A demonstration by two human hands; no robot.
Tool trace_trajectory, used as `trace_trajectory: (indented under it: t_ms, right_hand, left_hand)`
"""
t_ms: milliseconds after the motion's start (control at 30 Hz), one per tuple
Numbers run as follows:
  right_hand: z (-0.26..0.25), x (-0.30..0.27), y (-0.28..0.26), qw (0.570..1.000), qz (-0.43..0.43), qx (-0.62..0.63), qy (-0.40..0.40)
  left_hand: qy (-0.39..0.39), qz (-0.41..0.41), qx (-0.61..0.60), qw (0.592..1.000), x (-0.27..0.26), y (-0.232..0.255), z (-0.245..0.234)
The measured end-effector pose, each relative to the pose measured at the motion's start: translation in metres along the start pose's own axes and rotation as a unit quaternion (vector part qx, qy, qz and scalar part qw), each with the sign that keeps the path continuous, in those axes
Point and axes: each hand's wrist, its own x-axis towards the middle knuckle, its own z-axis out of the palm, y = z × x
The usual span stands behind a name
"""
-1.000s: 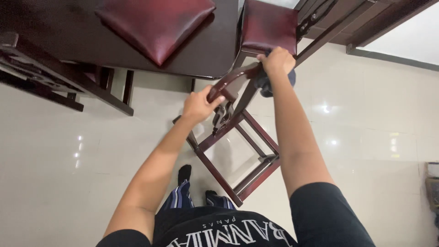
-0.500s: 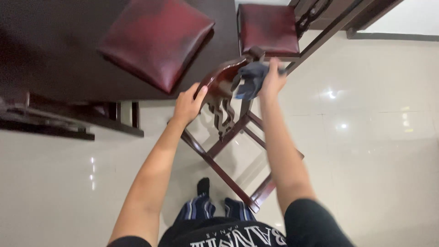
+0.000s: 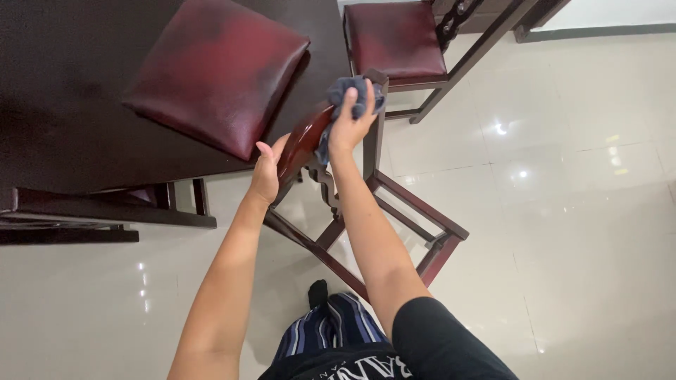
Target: The person wipes a dark wooden dining chair with a gray cloth, cleaning the seat, backrest, and legs. They rotate the chair to reach all sides and then return it to its position under the table.
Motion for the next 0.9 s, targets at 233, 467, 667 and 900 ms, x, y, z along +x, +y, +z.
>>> trace_trajectory:
  t_ms: [233, 467, 667, 900]
  right_hand:
    - [-0.038, -0.149, -0.03, 0.988, -0.108, 0.044, -0.102]
    - [-0.006, -0.086, 0.014, 0.996, -0.071, 0.046, -0.011]
    - [-0.029, -0.083, 0.137, 0.933, 0.317, 0.169, 0.03]
    - [-0.033, -0.126, 0.092, 0.965, 0.226, 0.134, 0.023]
  left_hand:
    - [-0.04, -0.023, -0.13, 0.99, 0.004, -0.024, -0.018]
    - [0.001, -0.052, -0.095, 0.994, 0.005, -0.026, -0.022]
    - [-0.007, -0.047, -0.084, 0.995, 0.001, -0.006, -0.011]
    - [0.007, -0.037, -0.037, 0.999, -0.007, 0.008, -0.004]
